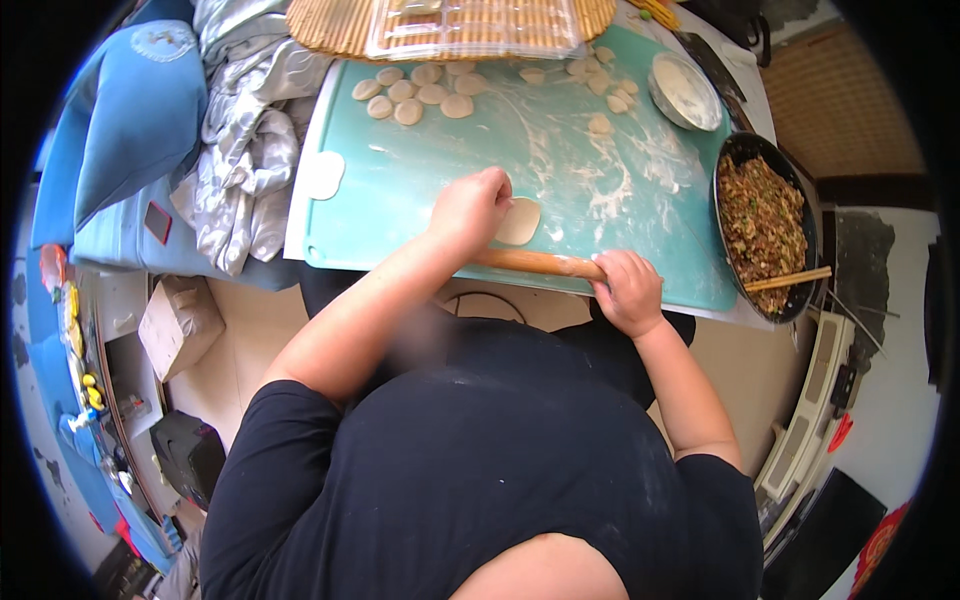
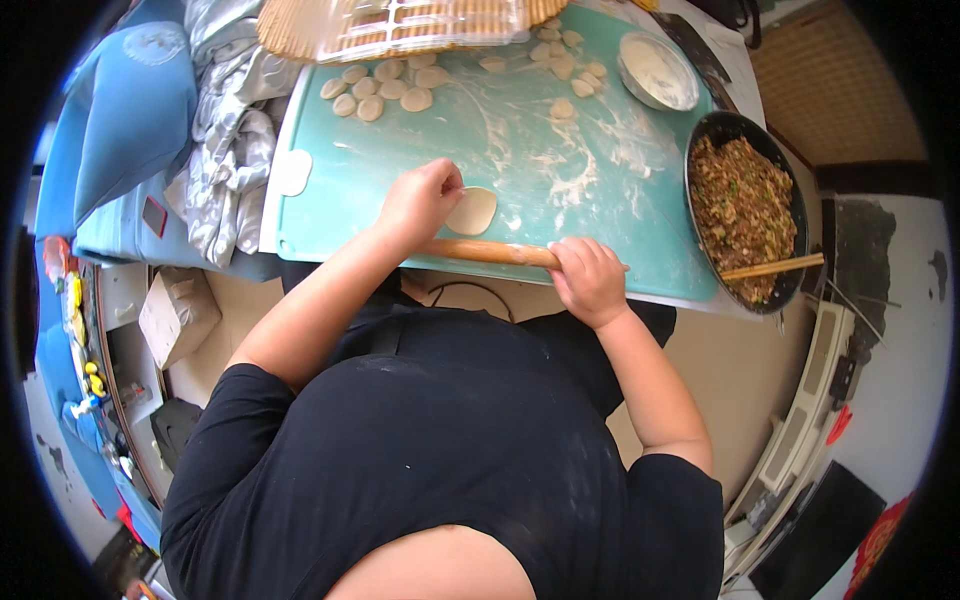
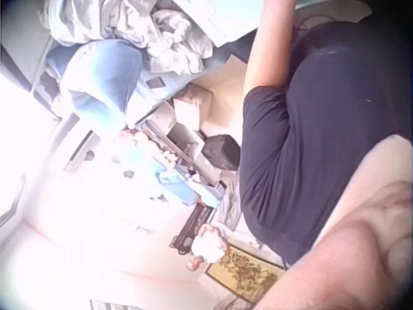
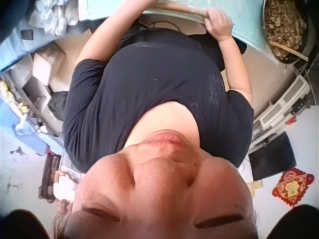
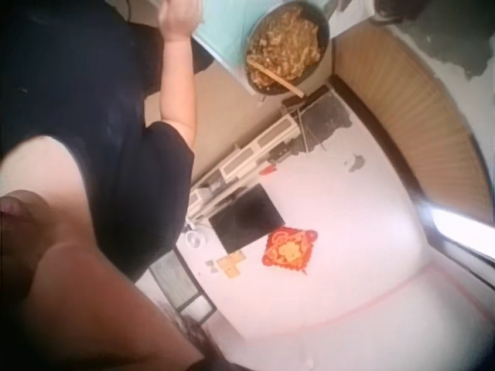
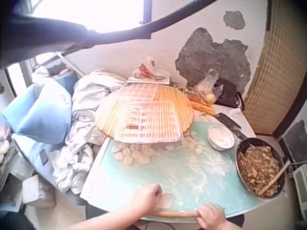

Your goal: The person rolls small dough balls into flat circular wrappers using a rolling pin on a floured board. They then use chopsticks to place a portion of meat filling onto a wrapper. The wrappers are placed on a tray, and the filling is in a bowl nearby.

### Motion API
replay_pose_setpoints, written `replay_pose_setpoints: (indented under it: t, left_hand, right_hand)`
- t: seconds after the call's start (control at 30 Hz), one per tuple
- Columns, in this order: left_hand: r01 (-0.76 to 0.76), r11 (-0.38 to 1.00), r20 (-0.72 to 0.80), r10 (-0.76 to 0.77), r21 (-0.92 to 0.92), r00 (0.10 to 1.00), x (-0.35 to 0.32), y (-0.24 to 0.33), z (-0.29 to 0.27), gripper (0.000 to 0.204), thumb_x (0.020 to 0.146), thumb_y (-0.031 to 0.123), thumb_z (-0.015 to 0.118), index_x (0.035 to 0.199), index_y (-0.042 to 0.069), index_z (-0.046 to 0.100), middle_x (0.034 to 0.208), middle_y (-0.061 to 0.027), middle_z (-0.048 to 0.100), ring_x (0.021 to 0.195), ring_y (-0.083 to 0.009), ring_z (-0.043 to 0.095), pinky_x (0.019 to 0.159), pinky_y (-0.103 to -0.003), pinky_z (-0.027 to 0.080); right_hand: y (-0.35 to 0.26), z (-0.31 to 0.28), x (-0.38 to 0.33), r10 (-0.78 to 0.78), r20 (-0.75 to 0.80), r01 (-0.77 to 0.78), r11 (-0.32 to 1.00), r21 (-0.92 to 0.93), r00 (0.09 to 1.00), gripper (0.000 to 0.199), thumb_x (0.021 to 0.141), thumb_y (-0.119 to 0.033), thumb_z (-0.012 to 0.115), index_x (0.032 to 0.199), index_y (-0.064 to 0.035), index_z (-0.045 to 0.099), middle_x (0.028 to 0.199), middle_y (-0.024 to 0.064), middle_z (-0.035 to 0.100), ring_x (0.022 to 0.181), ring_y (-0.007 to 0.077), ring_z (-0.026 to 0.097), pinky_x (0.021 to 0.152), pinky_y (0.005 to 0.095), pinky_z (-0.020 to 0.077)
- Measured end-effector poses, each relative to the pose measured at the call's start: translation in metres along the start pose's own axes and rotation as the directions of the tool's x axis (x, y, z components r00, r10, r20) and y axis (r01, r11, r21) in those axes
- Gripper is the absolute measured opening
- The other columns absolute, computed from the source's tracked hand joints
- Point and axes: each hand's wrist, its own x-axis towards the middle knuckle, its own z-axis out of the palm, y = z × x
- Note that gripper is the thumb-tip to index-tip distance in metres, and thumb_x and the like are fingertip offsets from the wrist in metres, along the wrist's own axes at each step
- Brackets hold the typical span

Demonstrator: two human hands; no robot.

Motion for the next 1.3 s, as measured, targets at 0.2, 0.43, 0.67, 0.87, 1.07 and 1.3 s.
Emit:
replay_pose_setpoints:
  t: [0.2, 0.43, 0.67, 0.87, 1.07, 1.3]
  left_hand:
    - [0.04, 0.996, -0.348, -0.009, 0.083, 0.938, -0.021, -0.096, -0.077, 0.021, 0.081, 0.01, 0.06, 0.102, 0.011, 0.061, 0.086, -0.0129, 0.065, 0.079, -0.031, 0.064, 0.069, -0.039, 0.051]
    - [0.005, 0.814, -0.12, 0.08, 0.581, 0.989, 0.027, -0.095, -0.076, 0.052, 0.087, 0.025, 0.055, 0.131, 0.0, 0.041, 0.139, -0.0173, 0.04, 0.129, -0.0314, 0.037, 0.107, -0.042, 0.029]
    - [-0.183, 0.802, 0.082, 0.167, 0.568, 0.983, 0.016, -0.03, 0.001, 0.07, 0.084, 0.039, 0.057, 0.137, -0.001, 0.032, 0.145, -0.0202, 0.027, 0.135, -0.0354, 0.025, 0.109, -0.045, 0.023]
    - [-0.275, 0.851, 0.03, 0.293, 0.447, 0.956, 0.009, -0.007, 0.01, 0.062, 0.084, 0.032, 0.059, 0.133, 0.0, 0.039, 0.142, -0.0202, 0.031, 0.133, -0.0354, 0.029, 0.108, -0.045, 0.026]
    - [-0.654, 0.751, 0.404, 0.573, 0.088, 0.713, 0.01, -0.016, 0.003, 0.052, 0.082, 0.019, 0.06, 0.128, 0.002, 0.046, 0.14, -0.0168, 0.037, 0.133, -0.038, 0.029, 0.108, -0.045, 0.027]
    - [-0.593, 0.796, 0.017, 0.596, 0.122, 0.803, -0.019, -0.019, -0.031, 0.043, 0.085, 0.016, 0.053, 0.125, 0.003, 0.049, 0.141, -0.0145, 0.038, 0.135, -0.0342, 0.029, 0.109, -0.045, 0.025]
  right_hand:
    - [0.025, 0.001, -0.001, 0.092, -0.067, -0.097, 0.993, -0.064, 0.993, 0.038, 0.063, -0.007, 0.071, 0.098, -0.011, 0.056, 0.09, 0.0068, 0.061, 0.079, 0.0271, 0.06, 0.065, 0.0363, 0.0473]
    - [0.047, 0.02, -0.003, 0.438, -0.221, -0.456, 0.889, -0.034, 0.871, 0.029, 0.063, -0.007, 0.066, 0.091, -0.012, 0.059, 0.085, 0.0057, 0.06, 0.073, 0.028, 0.06, 0.061, 0.0366, 0.0485]
    - [0.049, 0.019, -0.004, 0.568, -0.276, -0.591, 0.807, 0.003, 0.775, 0.022, 0.068, -0.011, 0.065, 0.089, -0.0114, 0.06, 0.084, 0.0057, 0.059, 0.072, 0.0281, 0.059, 0.06, 0.0357, 0.048]
    - [0.05, 0.019, -0.001, 0.625, -0.278, -0.641, 0.766, 0.041, 0.729, 0.022, 0.069, -0.015, 0.066, 0.09, -0.012, 0.06, 0.085, 0.0048, 0.059, 0.071, 0.0273, 0.059, 0.061, 0.0352, 0.0476]
    - [0.047, 0.014, 0.002, 0.642, -0.228, -0.646, 0.76, 0.067, 0.732, 0.022, 0.07, -0.016, 0.068, 0.091, -0.0128, 0.06, 0.085, 0.0044, 0.059, 0.071, 0.0252, 0.059, 0.059, 0.0342, 0.0474]
    - [0.038, 0.007, 0.006, 0.323, -0.068, -0.326, 0.945, -0.041, 0.944, 0.042, 0.068, -0.021, 0.073, 0.107, -0.0137, 0.06, 0.087, 0.0055, 0.056, 0.077, 0.0267, 0.057, 0.064, 0.0372, 0.0471]
